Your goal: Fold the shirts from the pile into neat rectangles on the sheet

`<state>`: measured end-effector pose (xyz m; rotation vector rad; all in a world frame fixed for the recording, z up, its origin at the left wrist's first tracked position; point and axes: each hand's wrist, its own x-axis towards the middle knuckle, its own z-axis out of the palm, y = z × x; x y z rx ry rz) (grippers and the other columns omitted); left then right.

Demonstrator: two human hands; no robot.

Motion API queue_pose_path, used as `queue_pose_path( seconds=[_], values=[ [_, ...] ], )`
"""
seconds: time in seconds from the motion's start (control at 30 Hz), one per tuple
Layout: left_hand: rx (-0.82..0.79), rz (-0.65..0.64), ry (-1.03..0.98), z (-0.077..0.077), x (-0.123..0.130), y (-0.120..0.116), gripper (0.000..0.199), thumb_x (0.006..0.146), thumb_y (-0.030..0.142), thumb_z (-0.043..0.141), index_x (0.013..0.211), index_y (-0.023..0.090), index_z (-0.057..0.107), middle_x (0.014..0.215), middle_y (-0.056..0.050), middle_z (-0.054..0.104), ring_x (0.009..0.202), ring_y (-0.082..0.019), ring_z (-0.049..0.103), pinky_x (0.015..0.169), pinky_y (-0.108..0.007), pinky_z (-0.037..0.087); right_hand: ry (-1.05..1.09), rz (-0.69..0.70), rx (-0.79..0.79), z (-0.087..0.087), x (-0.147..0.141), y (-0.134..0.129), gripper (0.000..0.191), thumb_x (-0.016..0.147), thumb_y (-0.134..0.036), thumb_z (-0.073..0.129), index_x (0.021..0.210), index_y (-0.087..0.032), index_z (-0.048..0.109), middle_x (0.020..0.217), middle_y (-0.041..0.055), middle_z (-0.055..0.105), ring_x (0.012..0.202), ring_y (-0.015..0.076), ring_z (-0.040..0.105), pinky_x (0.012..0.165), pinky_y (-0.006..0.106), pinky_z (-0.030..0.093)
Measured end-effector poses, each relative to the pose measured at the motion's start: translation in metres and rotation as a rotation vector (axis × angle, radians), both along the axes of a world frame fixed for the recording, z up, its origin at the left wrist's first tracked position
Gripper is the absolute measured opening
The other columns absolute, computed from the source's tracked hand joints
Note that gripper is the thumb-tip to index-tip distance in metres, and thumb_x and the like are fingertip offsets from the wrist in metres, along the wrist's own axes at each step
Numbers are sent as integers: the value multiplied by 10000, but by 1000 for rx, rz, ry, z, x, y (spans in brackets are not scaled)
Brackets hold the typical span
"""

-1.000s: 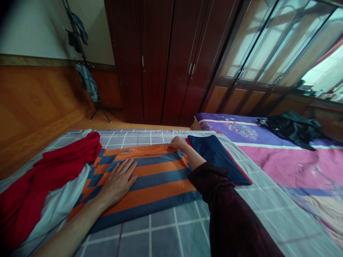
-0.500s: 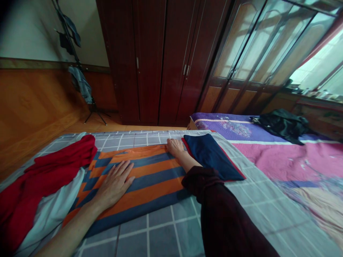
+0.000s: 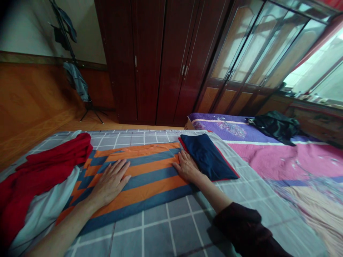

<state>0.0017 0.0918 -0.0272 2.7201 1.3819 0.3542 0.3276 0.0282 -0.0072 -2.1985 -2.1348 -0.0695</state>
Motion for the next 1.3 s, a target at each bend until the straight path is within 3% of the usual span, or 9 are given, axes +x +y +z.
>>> queue_pose_path(
  seconds=[0.17, 0.27, 0.4, 0.5, 0.8, 0.97, 1.1, 1.2, 1.3],
  values=[
    [-23, 16, 1, 8, 0, -1, 522, 932, 381, 372, 1395, 143, 398, 1482, -91, 331, 1379, -254, 265, 1131, -478, 211, -24, -48, 70, 8, 0, -1, 538, 948, -382, 298, 1310, -23, 469, 1403, 226, 408, 1320, 288, 356, 1075, 435, 297],
    [-34, -27, -10, 18, 7, -13, 539, 936, 389, 377, 1418, 149, 353, 1498, -83, 298, 1389, -263, 236, 1130, -500, 203, -27, -18, 124, 15, -23, -16, 506, 929, -327, 343, 1328, -38, 458, 1437, 217, 360, 1334, 298, 332, 1084, 451, 284],
    [-27, -260, -41, 21, 26, -39, 517, 950, 395, 363, 1435, 223, 313, 1511, -38, 278, 1400, -226, 211, 1143, -479, 186, 93, 284, 127, 14, -86, -40, 504, 935, -328, 350, 1394, -125, 395, 1476, 149, 319, 1367, 250, 281, 1096, 437, 294],
    [-45, -325, -20, 14, 27, -45, 496, 952, 417, 356, 1421, 259, 339, 1510, -43, 284, 1407, -223, 188, 1145, -488, 152, 179, 449, 49, 7, -116, -48, 593, 935, -430, 368, 1448, -141, 291, 1486, 132, 298, 1375, 237, 262, 1111, 444, 278],
    [-2, 113, 56, 14, -22, 7, 555, 936, 434, 342, 1407, 142, 371, 1492, -120, 300, 1395, -306, 200, 1102, -578, 150, 49, -26, 90, -10, -36, -58, 723, 878, -587, 388, 1395, -82, 389, 1468, 184, 314, 1366, 313, 265, 1099, 506, 270],
    [-6, -109, 4, 14, 2, -8, 556, 938, 435, 337, 1435, 186, 317, 1509, -61, 275, 1402, -254, 197, 1131, -507, 155, 105, 164, 100, -3, -89, -34, 582, 915, -445, 394, 1389, -107, 403, 1467, 168, 326, 1367, 284, 274, 1103, 465, 270],
    [-63, -112, 38, 13, 7, -12, 539, 941, 381, 322, 1430, 155, 323, 1508, -67, 276, 1399, -242, 210, 1132, -488, 170, 151, 435, 46, 1, -139, 5, 586, 943, -480, 314, 1421, -143, 352, 1483, 113, 324, 1376, 253, 255, 1115, 417, 244],
    [-58, -75, 29, 12, -1, -7, 527, 942, 393, 315, 1420, 172, 350, 1506, -71, 284, 1400, -244, 208, 1129, -489, 170, 96, 382, -5, 4, -126, 34, 666, 905, -575, 353, 1429, -166, 337, 1496, 82, 304, 1383, 233, 239, 1128, 371, 203],
    [-57, -47, 15, 9, -6, -3, 569, 929, 490, 336, 1421, 205, 349, 1512, -77, 267, 1406, -262, 182, 1121, -509, 164, 69, 187, 6, 8, -78, 55, 660, 916, -532, 360, 1425, -113, 330, 1489, 137, 301, 1382, 256, 236, 1123, 415, 190]
  ],
)
